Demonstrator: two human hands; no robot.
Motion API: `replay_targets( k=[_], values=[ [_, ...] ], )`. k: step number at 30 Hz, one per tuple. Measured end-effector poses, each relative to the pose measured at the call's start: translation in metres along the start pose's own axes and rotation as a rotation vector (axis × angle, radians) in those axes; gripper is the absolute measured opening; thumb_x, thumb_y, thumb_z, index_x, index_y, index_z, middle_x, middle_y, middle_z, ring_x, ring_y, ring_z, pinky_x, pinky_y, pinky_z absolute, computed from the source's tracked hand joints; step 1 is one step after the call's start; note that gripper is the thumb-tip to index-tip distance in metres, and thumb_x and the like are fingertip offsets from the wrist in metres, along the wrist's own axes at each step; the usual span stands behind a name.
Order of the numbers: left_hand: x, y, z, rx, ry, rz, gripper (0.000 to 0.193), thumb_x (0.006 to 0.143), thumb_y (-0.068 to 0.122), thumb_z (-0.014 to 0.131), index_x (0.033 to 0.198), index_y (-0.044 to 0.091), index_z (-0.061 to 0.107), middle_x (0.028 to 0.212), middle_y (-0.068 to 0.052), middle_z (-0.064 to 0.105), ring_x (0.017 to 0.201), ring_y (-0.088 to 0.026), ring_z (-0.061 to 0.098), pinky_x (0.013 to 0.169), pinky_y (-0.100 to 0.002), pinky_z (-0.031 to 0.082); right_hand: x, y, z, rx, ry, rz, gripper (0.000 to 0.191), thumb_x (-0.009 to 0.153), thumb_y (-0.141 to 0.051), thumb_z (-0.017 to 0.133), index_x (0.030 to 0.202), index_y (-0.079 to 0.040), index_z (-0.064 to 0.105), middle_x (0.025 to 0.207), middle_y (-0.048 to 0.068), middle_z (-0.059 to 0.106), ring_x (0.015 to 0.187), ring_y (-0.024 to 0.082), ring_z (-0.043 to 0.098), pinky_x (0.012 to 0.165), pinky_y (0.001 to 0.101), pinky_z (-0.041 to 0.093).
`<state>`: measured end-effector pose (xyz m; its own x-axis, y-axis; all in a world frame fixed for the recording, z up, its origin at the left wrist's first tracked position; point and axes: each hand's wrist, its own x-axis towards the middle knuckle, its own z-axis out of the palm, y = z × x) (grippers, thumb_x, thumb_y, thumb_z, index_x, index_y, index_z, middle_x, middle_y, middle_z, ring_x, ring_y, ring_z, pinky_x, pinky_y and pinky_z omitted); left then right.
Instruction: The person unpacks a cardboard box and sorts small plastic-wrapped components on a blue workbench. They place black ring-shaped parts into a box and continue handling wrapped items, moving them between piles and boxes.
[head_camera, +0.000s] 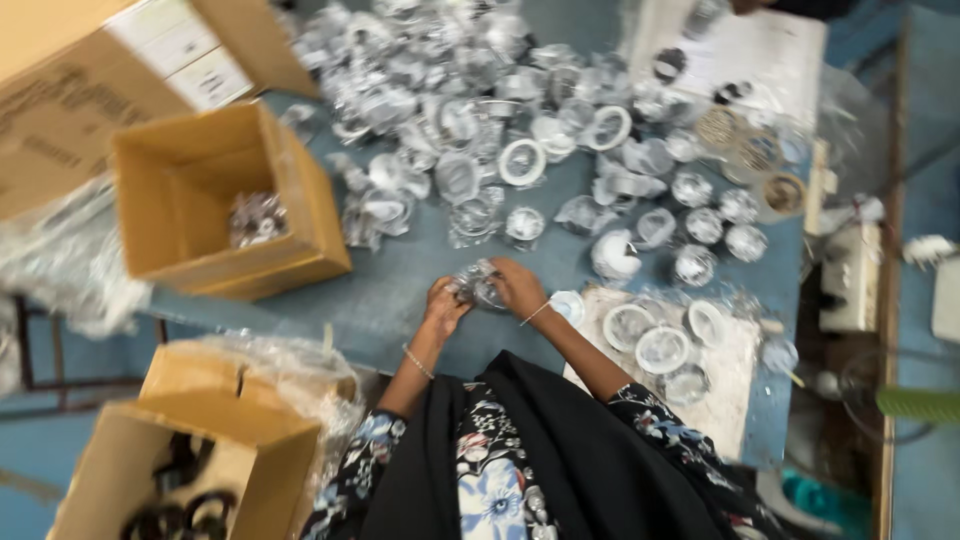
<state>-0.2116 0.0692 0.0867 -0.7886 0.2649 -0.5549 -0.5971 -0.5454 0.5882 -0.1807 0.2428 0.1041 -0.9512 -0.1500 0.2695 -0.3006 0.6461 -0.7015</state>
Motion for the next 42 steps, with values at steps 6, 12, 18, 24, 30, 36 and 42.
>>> replay_targets(
  k=[6,12,18,24,30,36,42],
  values=[
    [0.001,0.008,0.006,-0.286,0.059,-0.436,0.025,0.099,0.031,0.065,0.112,0.010,0.066,0.103,-0.009,0.072,0.093,-0.025,0.071,0.084,-0.044,0.058,-0.011,-0.013,0.001,0.149,0.139,0.234,0.037,0.095,-0.018,0.070,0.123,-0.001,0.053,0.119,0.018,0.065,0.103,0.043,0.067,0.085,0.0471,0.054],
    [0.013,0.012,0.021,-0.341,0.039,-0.367,0.028,0.098,0.024,0.057,0.113,0.003,0.066,0.106,-0.014,0.072,0.094,-0.028,0.071,0.084,-0.048,0.061,-0.011,-0.039,-0.018,-0.232,0.278,-0.175,0.021,0.087,-0.007,0.070,0.106,-0.008,0.063,0.137,0.017,0.056,0.124,0.038,0.058,0.103,0.0487,0.049],
    [0.010,0.018,0.022,-0.274,-0.047,-0.273,0.024,0.100,0.017,0.054,0.113,0.000,0.066,0.105,-0.013,0.072,0.092,-0.026,0.071,0.082,-0.044,0.061,-0.023,-0.031,-0.034,-0.121,0.220,-0.120,0.032,0.085,-0.004,0.068,0.117,-0.010,0.065,0.130,0.012,0.064,0.120,0.035,0.063,0.100,0.0457,0.052],
    [0.003,0.015,0.018,-0.220,-0.051,-0.216,0.020,0.101,0.015,0.053,0.111,0.002,0.066,0.101,-0.010,0.071,0.088,-0.022,0.070,0.077,-0.039,0.059,-0.028,-0.007,-0.028,0.467,0.046,0.250,0.039,0.088,-0.009,0.071,0.126,-0.006,0.060,0.115,0.013,0.068,0.094,0.035,0.071,0.079,0.0400,0.055],
    [0.004,0.012,0.019,-0.169,-0.068,-0.140,0.017,0.102,0.012,0.053,0.108,0.003,0.066,0.096,-0.007,0.070,0.083,-0.018,0.068,0.072,-0.034,0.058,-0.026,-0.022,-0.037,0.402,0.232,0.186,0.032,0.092,-0.009,0.071,0.122,-0.009,0.062,0.116,0.012,0.066,0.101,0.032,0.064,0.087,0.0406,0.054],
    [0.009,0.013,0.036,-0.051,-0.123,0.064,0.014,0.103,0.010,0.053,0.105,0.004,0.066,0.092,-0.004,0.069,0.079,-0.014,0.067,0.067,-0.030,0.056,-0.021,-0.049,-0.061,-0.130,0.368,-0.182,0.031,0.083,-0.006,0.073,0.113,-0.014,0.068,0.122,0.008,0.063,0.118,0.028,0.060,0.102,0.0429,0.048],
    [0.006,0.010,0.048,0.135,-0.098,0.237,0.006,0.104,0.010,0.061,0.103,0.007,0.066,0.086,0.003,0.063,0.073,-0.007,0.060,0.061,-0.024,0.051,-0.015,-0.049,-0.082,-0.161,0.305,-0.175,0.037,0.083,-0.004,0.072,0.119,-0.007,0.072,0.111,0.008,0.067,0.108,0.028,0.063,0.096,0.0421,0.048]
  ],
)
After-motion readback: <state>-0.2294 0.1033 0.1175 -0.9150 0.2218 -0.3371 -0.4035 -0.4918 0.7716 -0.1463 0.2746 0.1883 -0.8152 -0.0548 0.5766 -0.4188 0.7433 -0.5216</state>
